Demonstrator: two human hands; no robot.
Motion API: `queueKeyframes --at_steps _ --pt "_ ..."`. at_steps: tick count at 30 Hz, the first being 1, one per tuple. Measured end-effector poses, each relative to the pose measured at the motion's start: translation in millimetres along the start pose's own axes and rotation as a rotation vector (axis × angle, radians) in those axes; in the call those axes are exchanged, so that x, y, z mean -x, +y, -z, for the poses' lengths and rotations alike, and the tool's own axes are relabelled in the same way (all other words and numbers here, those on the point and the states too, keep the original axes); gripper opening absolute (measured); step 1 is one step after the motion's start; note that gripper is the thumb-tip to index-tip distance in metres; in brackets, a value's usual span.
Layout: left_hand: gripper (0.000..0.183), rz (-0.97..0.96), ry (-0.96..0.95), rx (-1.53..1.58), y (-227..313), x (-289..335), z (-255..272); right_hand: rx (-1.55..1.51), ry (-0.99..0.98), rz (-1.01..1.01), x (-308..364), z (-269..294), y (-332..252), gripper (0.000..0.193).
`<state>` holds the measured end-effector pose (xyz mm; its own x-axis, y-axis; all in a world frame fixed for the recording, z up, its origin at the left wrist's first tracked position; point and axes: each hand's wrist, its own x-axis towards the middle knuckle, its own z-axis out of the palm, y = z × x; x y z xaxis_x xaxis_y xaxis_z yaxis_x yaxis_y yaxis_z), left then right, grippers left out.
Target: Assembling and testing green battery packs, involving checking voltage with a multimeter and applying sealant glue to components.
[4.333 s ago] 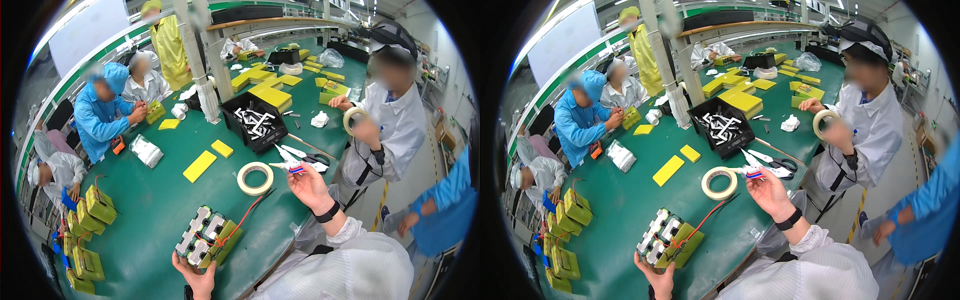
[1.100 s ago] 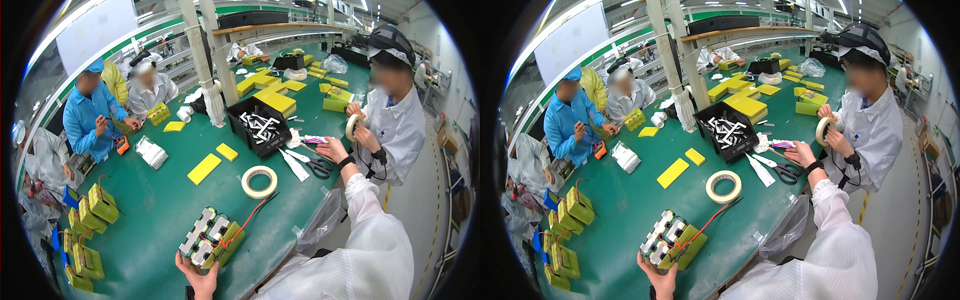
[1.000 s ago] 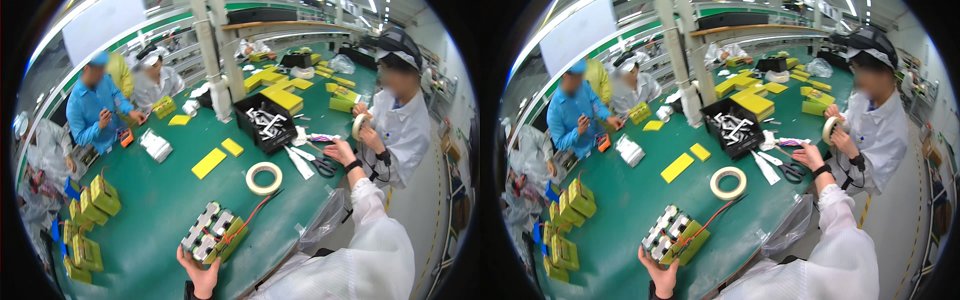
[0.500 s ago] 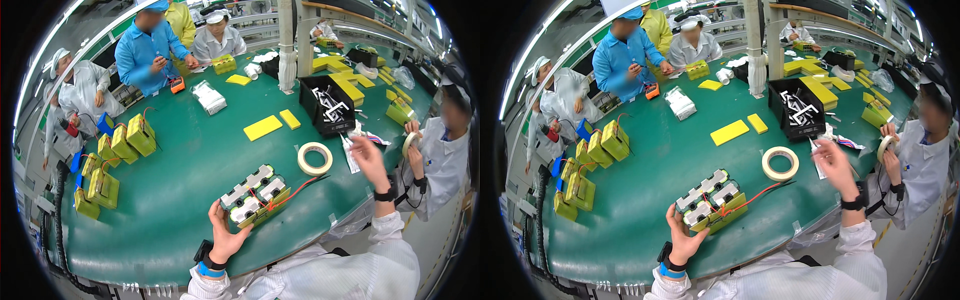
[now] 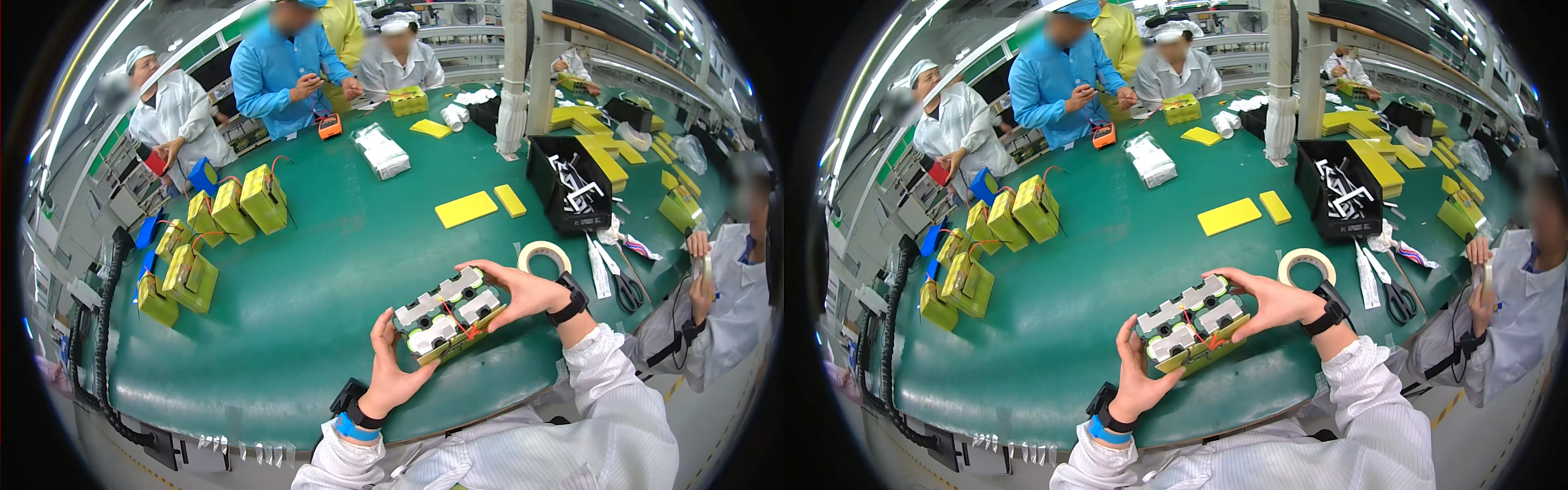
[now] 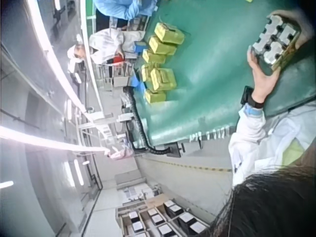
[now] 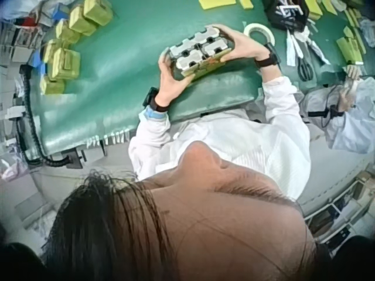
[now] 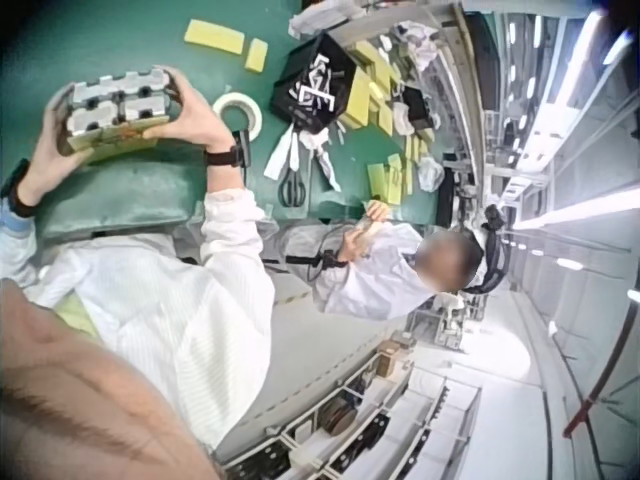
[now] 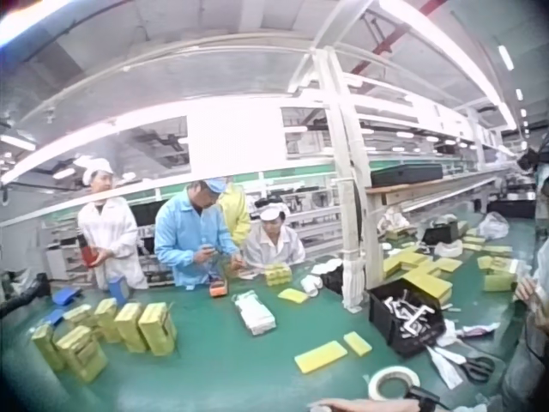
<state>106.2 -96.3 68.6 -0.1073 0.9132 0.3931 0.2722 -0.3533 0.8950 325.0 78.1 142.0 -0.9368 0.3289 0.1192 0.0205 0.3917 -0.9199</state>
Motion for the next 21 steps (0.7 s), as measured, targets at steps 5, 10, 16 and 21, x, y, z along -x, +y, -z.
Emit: queueKeyframes --at_steps 5,10,16,21 --pt "0.104 0.007 0.019 -0.042 0.1 5.8 6.4 -0.057 -0.016 0.032 -7.6 -5.7 8.7 0.099" --pt "0.103 -0.031 0.027 -0.151 -9.1 7.3 4.6 -0.02 0.095 -0.009 -0.6 -9.8 21.5 0.098" --pt "0.103 -0.039 -0.03 -0.002 -4.3 4.4 1.5 -0.167 0.2 -0.025 7.1 -12.7 35.3 0.103" --pt "0.103 -0.014 -0.049 0.027 -3.5 0.1 8.9 -0.28 0.209 -0.014 -2.0 -17.4 40.6 0.113"
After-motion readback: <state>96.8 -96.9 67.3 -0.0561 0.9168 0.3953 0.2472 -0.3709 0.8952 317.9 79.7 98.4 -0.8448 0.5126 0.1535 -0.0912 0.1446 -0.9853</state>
